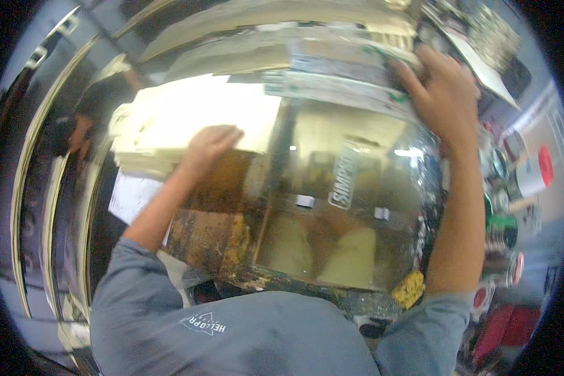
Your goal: The person is screen printing designs onto yellow tote bags by applying green ink through a screen with a squeegee and then placing the finished bags onto a drying rack.
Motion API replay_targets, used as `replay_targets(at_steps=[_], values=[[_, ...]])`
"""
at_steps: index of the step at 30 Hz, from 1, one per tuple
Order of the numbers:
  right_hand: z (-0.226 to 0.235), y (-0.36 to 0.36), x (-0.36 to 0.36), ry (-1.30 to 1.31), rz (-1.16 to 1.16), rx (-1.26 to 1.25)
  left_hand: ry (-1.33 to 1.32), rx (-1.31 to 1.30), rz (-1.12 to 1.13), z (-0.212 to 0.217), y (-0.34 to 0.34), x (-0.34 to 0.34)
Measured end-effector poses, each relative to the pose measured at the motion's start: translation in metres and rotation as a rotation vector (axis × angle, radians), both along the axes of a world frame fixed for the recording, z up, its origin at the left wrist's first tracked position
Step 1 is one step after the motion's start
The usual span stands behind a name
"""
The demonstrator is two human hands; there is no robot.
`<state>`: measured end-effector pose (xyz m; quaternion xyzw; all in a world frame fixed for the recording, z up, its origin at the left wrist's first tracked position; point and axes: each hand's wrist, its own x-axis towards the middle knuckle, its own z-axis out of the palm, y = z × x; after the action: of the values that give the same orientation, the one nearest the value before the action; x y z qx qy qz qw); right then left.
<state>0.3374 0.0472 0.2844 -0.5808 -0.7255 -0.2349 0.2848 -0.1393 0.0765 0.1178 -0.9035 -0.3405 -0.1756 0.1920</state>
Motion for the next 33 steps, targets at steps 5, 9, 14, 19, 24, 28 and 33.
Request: replay_targets(at_steps=[5, 9, 14, 19, 24, 28, 33], values=[[-0.004, 0.003, -0.004, 0.019, 0.096, 0.092, -0.219, -0.401, -0.058, -0.1, -0.041, 0.177], [0.003, 0.001, 0.0, -0.004, 0.06, 0.028, -0.196, -0.49, -0.073, -0.129, -0.045, 0.277], [0.002, -0.003, 0.001, -0.015, 0.046, -0.104, -0.117, -0.553, -0.06, -0.118, -0.077, 0.32], [0.012, 0.001, 0.0, 0.023, 0.063, -0.15, -0.056, -0.586, -0.074, -0.126, -0.102, 0.317], [0.028, -0.003, 0.001, 0.072, 0.09, -0.312, -0.083, -0.592, -0.062, -0.125, -0.12, 0.332], [0.017, 0.006, -0.003, 0.073, 0.075, -0.25, -0.175, -0.499, -0.115, -0.131, -0.126, 0.328], [0.002, 0.006, -0.008, 0.033, 0.102, -0.052, -0.362, -0.491, -0.051, -0.094, -0.104, 0.304]])
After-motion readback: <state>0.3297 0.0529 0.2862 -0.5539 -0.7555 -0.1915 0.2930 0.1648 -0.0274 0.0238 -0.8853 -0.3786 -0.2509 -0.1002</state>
